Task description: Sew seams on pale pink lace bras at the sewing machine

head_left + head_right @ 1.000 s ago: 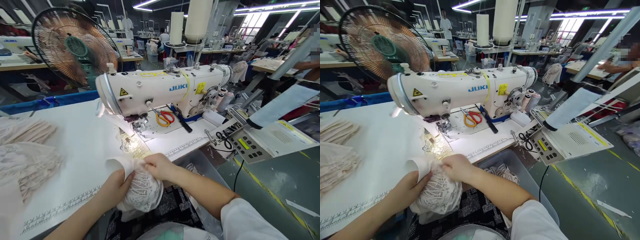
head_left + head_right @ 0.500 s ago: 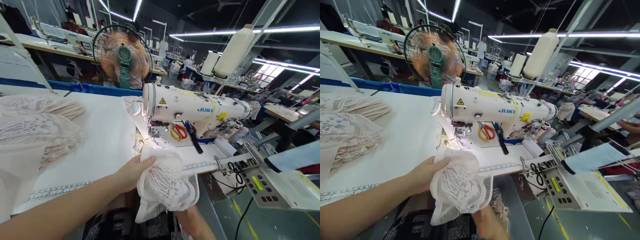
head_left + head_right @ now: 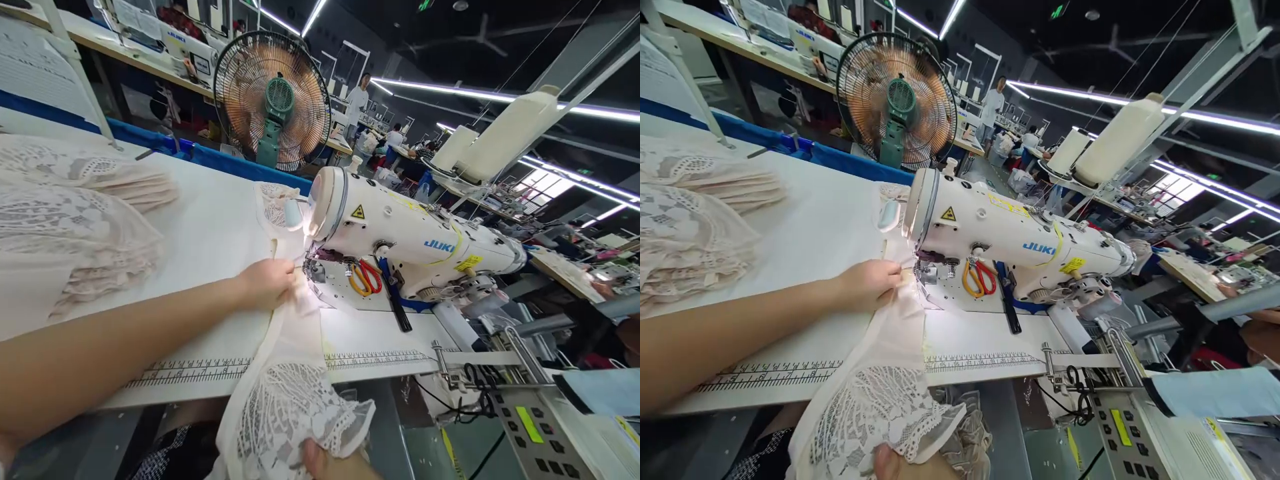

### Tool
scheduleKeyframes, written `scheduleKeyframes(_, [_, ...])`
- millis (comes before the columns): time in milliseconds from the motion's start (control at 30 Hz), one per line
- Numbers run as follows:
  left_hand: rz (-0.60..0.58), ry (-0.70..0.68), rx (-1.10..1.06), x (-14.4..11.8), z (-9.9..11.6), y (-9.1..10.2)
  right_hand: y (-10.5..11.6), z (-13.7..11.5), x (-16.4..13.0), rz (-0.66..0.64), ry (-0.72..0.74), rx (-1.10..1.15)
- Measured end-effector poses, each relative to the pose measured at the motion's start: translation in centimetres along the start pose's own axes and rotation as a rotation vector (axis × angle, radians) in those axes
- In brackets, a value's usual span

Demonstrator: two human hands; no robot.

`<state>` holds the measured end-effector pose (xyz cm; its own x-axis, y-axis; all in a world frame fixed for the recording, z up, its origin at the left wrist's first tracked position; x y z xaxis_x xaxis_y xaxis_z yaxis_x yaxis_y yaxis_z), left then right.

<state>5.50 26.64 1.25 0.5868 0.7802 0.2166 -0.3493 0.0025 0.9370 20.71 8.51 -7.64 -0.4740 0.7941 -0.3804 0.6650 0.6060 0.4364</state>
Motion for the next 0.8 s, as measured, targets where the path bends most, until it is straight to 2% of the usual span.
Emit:
scheduleKeyframes(133, [0.002, 0.121, 0.153, -0.7, -2.2, 0.5, -0.6, 0.4, 0.0, -0.083, -0.222, 0.241])
scheduleKeyframes(267, [-0.052, 0.164, 0.272, -0.5, -2.8, 1.2, -0.1, -1.6, 0.2, -0.094, -0.260, 0.435])
scheduleKeyframes(367, [-0.093, 0.125, 0.379, -0.4, -2.3, 1.1, 0.5, -1.9, 0.2, -0.060, -0.362, 0.389])
scheduleKeyframes(467, [-0.103, -0.040, 0.315, -0.9, -0.5, 0.4, 0.9, -1.9, 0.2, -0.059, -0.437, 0.264])
scheduleKeyframes(533, [-0.153, -0.174, 0.232, -1.6, 0.9, -0.6, 1.0, -2.9, 1.0, -0.091, -0.332, 0.259])
scheduleKeyframes(600, [-0.212, -0.214, 0.198, -2.2, 1.5, -1.5, 0.8, -4.4, 2.0, -0.153, -0.164, 0.308])
scheduleKeyframes(733, [-0.250, -0.092, 0.268, -2.2, 0.3, -2.2, 0.4, -6.3, 3.9, -0.256, 0.139, 0.445])
scheduleKeyframes(800, [-0.242, -0.017, 0.294, -1.7, -0.4, -2.1, 0.4, -6.3, 4.7, -0.262, 0.226, 0.583])
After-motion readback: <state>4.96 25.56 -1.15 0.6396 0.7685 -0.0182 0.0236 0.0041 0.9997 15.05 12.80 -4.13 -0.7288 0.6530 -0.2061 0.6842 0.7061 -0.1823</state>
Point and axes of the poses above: each hand's wrist, its own x-axis towards the middle knuckle, its own y-axis out of the back of the hand, z = x × y, the point moved 9 cm from there along x, towards the middle knuckle, and after that the axes turned 1 degree about -z, right-handed, at the moved point
